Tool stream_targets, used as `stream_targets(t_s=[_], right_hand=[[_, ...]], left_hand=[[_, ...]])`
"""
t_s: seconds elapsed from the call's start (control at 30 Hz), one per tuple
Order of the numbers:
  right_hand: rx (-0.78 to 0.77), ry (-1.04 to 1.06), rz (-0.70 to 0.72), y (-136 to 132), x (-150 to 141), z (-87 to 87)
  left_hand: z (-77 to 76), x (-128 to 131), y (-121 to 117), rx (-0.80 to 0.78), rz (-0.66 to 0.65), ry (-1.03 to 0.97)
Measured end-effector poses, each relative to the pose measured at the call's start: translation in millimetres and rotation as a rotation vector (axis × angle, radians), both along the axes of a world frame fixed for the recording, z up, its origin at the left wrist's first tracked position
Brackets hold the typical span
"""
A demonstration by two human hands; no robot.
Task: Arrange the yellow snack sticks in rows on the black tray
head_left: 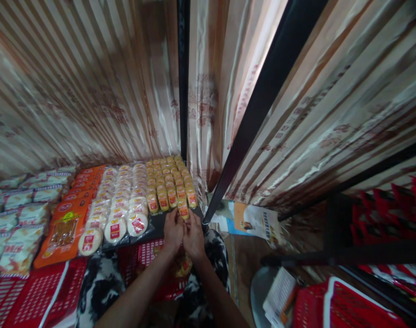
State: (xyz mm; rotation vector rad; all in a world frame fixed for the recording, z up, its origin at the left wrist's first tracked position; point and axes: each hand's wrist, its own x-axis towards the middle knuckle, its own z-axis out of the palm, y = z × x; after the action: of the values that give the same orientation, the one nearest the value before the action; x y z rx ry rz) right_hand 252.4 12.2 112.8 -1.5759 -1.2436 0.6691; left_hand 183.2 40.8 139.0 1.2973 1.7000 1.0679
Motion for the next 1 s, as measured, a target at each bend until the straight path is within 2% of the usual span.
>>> stream_targets(t_s=[0.47, 0.77, 1.0], right_hand=[[-0.006, -0.044, 0.023, 8, 2, 7.5], [0.049, -0.039, 0.012, 13, 2, 3.3], [0.067, -0.08, -0.007, 15, 1, 0.7]], left_hand=[[3.8, 4, 5, -0.005, 0.006, -0.012], [9.5, 5, 9, -0.051, -0.032, 0.053], [2.3, 5, 12, -0.049, -0.034, 0.044]])
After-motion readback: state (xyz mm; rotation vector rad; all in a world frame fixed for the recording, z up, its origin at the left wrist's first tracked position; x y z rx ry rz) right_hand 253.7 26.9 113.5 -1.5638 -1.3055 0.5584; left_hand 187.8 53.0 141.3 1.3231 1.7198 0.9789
